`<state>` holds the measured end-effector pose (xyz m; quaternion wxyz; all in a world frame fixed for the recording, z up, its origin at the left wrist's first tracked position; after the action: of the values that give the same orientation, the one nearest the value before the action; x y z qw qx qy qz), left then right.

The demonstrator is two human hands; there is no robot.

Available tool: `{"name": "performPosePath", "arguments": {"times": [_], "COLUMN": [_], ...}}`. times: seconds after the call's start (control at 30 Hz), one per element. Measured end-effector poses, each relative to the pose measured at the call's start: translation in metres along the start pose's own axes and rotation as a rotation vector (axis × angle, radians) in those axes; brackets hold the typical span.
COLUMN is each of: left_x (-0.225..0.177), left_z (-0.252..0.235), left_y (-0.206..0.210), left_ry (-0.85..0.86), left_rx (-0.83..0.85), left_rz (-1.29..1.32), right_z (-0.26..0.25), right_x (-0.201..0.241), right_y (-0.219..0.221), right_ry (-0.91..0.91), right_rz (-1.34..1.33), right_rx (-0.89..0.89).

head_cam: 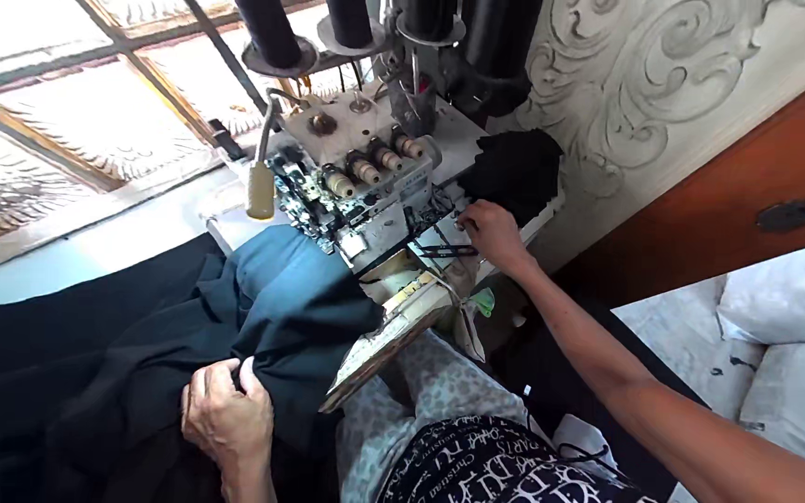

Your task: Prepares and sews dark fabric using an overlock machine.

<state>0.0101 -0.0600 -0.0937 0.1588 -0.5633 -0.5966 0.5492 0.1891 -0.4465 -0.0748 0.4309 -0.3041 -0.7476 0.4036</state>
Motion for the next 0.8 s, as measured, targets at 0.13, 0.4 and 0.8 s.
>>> {"name": "performPosePath", "arguments": {"times": [0.13,0.4,0.8], "left_x": [0.002,0.009,0.008], "left_z": [0.001,0.001,0.001], "left_y": [0.0,0.005,0.004], "left_ry": [-0.004,-0.029,-0.027], "left_rx": [-0.01,0.026,0.018], "left_rz": [0.024,0.049,0.048], "right_z": [-0.017,-0.006,0.004], "right_x": [-0.009,-0.02,-0.017], "right_y": [-0.008,-0.023,0.016], "right_ry": [0.046,0.093,-0.019], "right_rz": [0.049,0.032,0.0], "right_rx": [0.068,0.05,0.236]}}
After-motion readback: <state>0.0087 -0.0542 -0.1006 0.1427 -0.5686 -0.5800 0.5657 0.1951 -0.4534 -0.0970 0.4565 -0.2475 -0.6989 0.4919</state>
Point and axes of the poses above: each hand's wrist, its own z-axis away from the middle knuckle, its own y-axis out of the palm, x = y × z, the point moved 9 cm from there along -z, towards the middle knuckle, and after that the axes turned 10 degrees about -y, right-handed, at the moved point
